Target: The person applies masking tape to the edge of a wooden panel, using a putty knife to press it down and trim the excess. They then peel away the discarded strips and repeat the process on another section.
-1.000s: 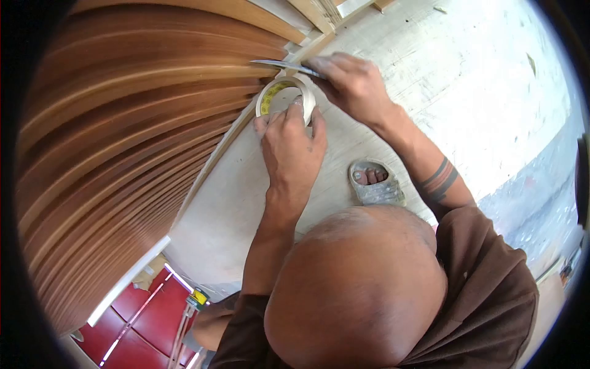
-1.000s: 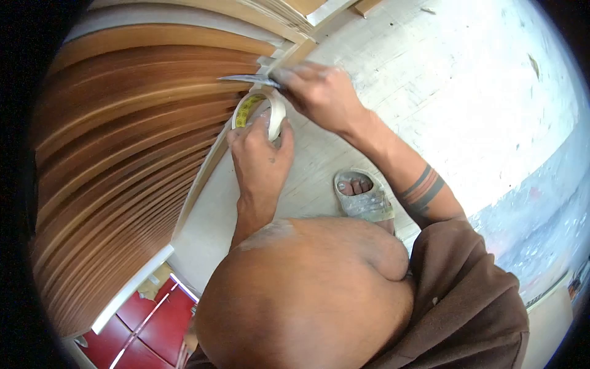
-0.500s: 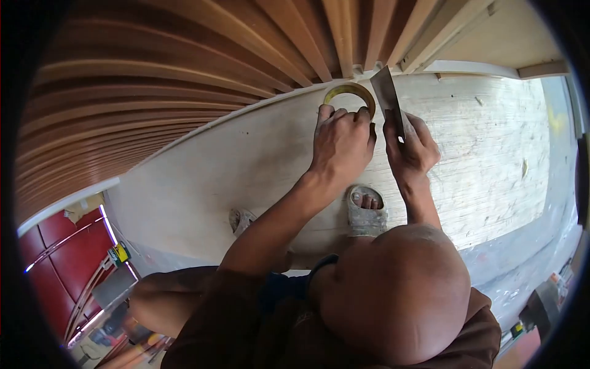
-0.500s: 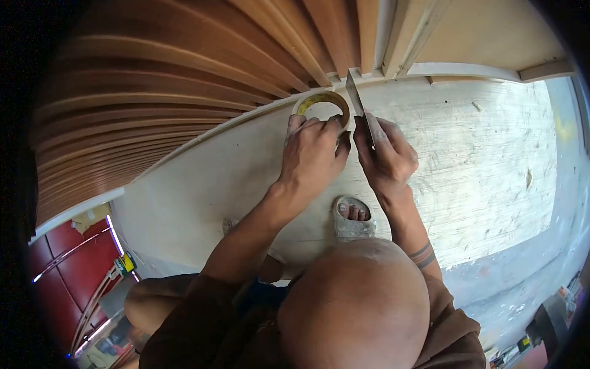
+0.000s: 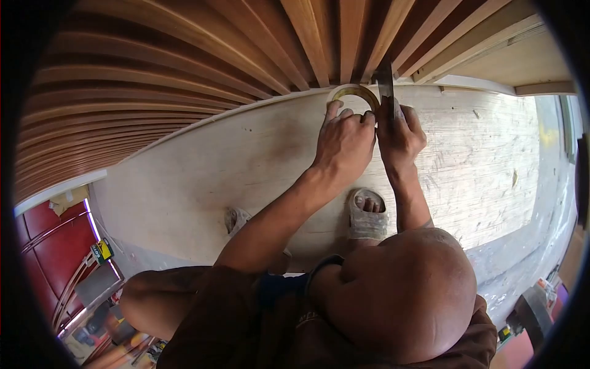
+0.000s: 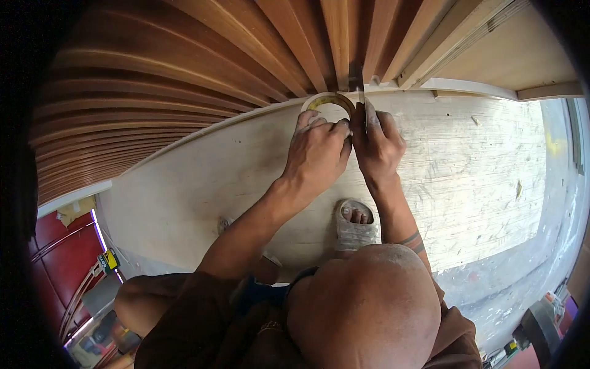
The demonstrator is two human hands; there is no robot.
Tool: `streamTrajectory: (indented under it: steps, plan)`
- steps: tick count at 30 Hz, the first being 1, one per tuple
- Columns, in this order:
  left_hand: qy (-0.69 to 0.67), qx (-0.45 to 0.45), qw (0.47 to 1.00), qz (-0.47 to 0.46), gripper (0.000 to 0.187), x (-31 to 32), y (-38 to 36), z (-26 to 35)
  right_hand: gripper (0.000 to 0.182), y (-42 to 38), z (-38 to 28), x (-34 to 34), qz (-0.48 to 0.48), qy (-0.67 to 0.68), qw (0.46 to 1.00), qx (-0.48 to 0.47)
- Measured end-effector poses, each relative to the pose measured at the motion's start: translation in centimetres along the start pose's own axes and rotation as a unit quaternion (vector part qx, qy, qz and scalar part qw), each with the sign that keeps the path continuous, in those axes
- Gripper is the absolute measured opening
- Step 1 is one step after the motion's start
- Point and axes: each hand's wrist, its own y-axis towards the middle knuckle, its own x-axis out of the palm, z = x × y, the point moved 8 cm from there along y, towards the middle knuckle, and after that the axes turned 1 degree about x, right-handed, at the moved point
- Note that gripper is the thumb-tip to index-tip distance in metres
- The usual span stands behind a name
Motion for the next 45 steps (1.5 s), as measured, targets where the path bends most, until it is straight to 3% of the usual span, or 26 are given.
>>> streamTrajectory:
  steps: [13,24,28,31,34,38,45]
  plan:
    - [0.015,0.044,0.999,-0.018,0.012,-0.2,-0.6,-1.9,0.047,-0.7,-1.7,1.4,0.013,-0.049,0.998,-0.027]
    - [0.011,0.083,0.995,-0.044,0.017,-0.1,-1.3,-1.4,0.035,-0.3,-0.7,0.5,0.026,-0.040,0.999,0.008]
    - [0.018,0.091,0.993,-0.069,0.027,-0.1,-1.2,-1.1,0.032,0.1,-0.3,-0.2,0.016,-0.052,0.998,0.021]
    - [0.055,0.116,0.988,-0.081,0.028,0.1,-1.1,-1.1,0.027,0.5,0.2,0.4,-0.091,-0.055,0.991,0.080]
    - [0.077,0.141,0.983,-0.085,0.027,-0.4,-0.9,-1.1,0.016,1.0,0.2,0.6,-0.112,-0.071,0.986,0.102]
    - [0.108,0.155,0.979,-0.081,0.027,-0.4,-1.1,-0.7,0.021,0.8,0.2,1.6,-0.137,-0.076,0.979,0.132]
    - [0.122,0.174,0.971,-0.108,0.027,0.1,-2.0,0.0,0.010,1.0,0.2,1.7,-0.101,-0.076,0.980,0.151]
